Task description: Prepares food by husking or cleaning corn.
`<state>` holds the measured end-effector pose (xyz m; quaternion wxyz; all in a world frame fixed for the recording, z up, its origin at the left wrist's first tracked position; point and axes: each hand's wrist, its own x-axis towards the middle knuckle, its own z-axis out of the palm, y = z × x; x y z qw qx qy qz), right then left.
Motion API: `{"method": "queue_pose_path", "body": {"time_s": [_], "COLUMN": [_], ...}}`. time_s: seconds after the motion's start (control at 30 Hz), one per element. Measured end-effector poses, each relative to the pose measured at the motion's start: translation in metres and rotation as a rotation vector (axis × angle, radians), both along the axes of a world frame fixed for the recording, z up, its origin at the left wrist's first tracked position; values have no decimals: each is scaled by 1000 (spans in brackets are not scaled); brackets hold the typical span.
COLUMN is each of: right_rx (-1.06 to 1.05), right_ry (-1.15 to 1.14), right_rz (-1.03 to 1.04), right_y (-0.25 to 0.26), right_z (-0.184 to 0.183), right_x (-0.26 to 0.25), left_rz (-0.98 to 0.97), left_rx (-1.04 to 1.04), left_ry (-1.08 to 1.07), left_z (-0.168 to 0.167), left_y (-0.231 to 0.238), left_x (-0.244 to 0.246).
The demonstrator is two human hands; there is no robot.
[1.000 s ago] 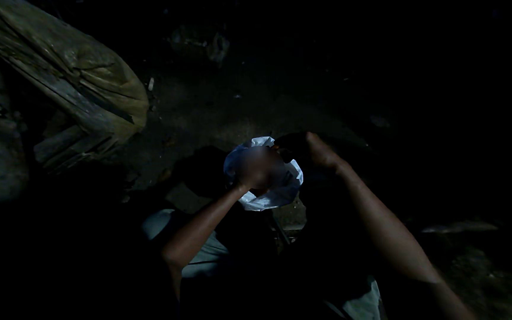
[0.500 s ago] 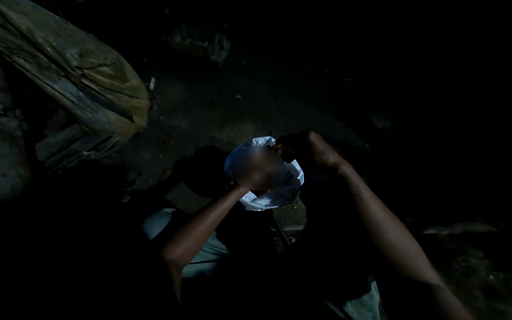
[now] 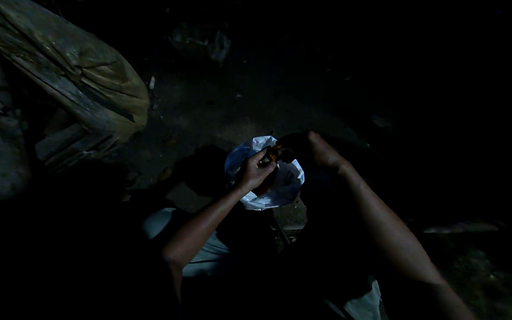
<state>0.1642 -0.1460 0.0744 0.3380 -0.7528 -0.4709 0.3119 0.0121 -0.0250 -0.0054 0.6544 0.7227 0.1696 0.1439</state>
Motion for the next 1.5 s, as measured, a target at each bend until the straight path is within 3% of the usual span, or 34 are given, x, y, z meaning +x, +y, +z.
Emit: {"method": "queue_pose_path", "body": {"time_s": [0.43, 0.8, 1.17, 1.5], "right_rx": [-68, -81, -128, -143], "right_ry": [-18, 75, 99, 154], "right_rz": [-28, -148, -222, -140], "right_y": [4, -2, 4, 6], "right_z": [9, 0, 5, 2], "right_x": [-9, 7, 2, 0], "left_rz": [11, -80, -52, -107], "left_rx": [51, -80, 31, 46], "left_ry": [33, 7, 11, 106], "left_z": [4, 3, 2, 13], "left_y": [1, 2, 2, 3], "left_x": [-2, -4, 2, -2]}}
